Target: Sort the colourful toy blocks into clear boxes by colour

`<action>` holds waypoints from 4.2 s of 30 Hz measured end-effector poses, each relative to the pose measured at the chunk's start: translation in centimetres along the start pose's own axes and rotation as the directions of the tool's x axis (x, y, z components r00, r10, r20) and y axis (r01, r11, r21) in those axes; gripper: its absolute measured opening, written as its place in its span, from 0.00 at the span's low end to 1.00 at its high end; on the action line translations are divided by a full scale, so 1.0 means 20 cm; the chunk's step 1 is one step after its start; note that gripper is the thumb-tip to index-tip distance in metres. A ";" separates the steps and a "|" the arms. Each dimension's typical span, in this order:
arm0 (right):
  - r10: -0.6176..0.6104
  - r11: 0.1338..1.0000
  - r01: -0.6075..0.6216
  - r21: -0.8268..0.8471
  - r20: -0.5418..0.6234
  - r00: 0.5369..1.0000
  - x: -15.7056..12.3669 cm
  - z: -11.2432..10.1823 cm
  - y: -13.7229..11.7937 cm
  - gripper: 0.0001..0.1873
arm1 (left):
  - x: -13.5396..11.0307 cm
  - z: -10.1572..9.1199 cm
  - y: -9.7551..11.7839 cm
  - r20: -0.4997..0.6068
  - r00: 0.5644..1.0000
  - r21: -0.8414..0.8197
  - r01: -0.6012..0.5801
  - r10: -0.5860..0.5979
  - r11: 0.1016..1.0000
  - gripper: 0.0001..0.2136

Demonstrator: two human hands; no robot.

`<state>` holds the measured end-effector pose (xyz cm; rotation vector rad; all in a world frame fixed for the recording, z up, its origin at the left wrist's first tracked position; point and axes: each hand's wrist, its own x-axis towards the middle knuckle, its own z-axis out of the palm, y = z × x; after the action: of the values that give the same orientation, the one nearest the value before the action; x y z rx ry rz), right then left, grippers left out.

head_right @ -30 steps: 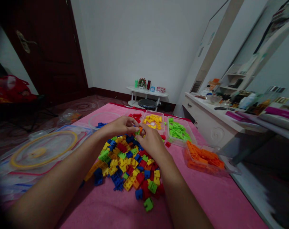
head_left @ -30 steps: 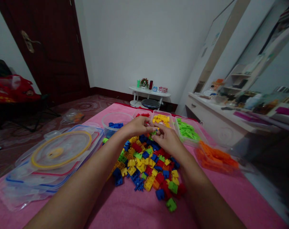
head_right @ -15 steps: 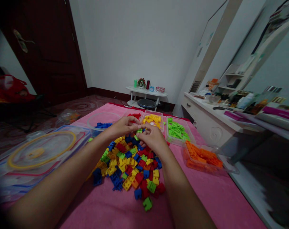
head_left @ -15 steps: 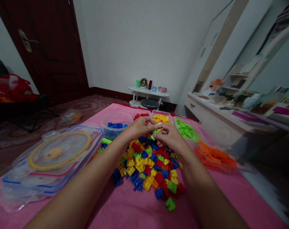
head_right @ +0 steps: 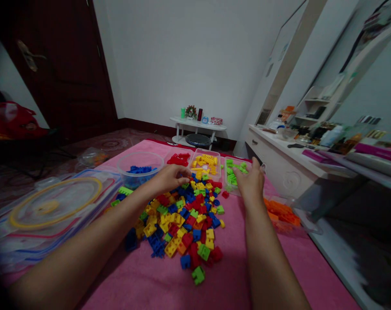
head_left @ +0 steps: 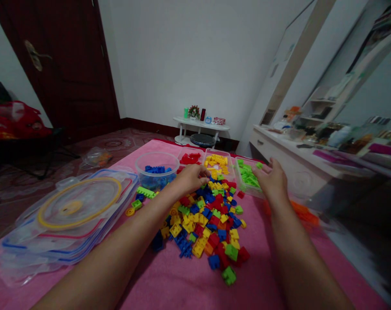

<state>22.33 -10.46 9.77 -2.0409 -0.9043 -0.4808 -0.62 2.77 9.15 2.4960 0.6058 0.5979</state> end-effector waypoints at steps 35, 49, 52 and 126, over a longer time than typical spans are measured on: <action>-0.200 0.909 0.407 -0.086 0.767 0.610 -0.29 0.08 -0.35 0.15 | -0.01 -0.02 0.03 0.114 0.982 -0.338 0.181 -0.151 0.923 0.09; -0.195 0.979 0.185 0.088 0.676 0.711 -0.13 0.01 -0.22 0.07 | 0.00 -0.01 0.00 0.027 0.997 -0.208 0.079 -0.075 0.975 0.11; -0.050 0.997 0.066 -0.036 0.328 0.943 -0.05 -0.03 -0.12 0.16 | 0.00 -0.01 0.00 0.053 0.997 -0.157 0.072 -0.064 0.985 0.10; -0.310 0.858 0.073 0.509 0.399 0.863 -0.22 -0.04 -0.46 0.14 | 0.03 -0.26 -0.08 -0.045 0.832 -0.987 0.049 -0.552 0.155 0.03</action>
<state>12.41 -9.30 12.44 -1.6218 -1.3810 0.1530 -3.28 6.15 12.51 0.9327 0.5832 0.9485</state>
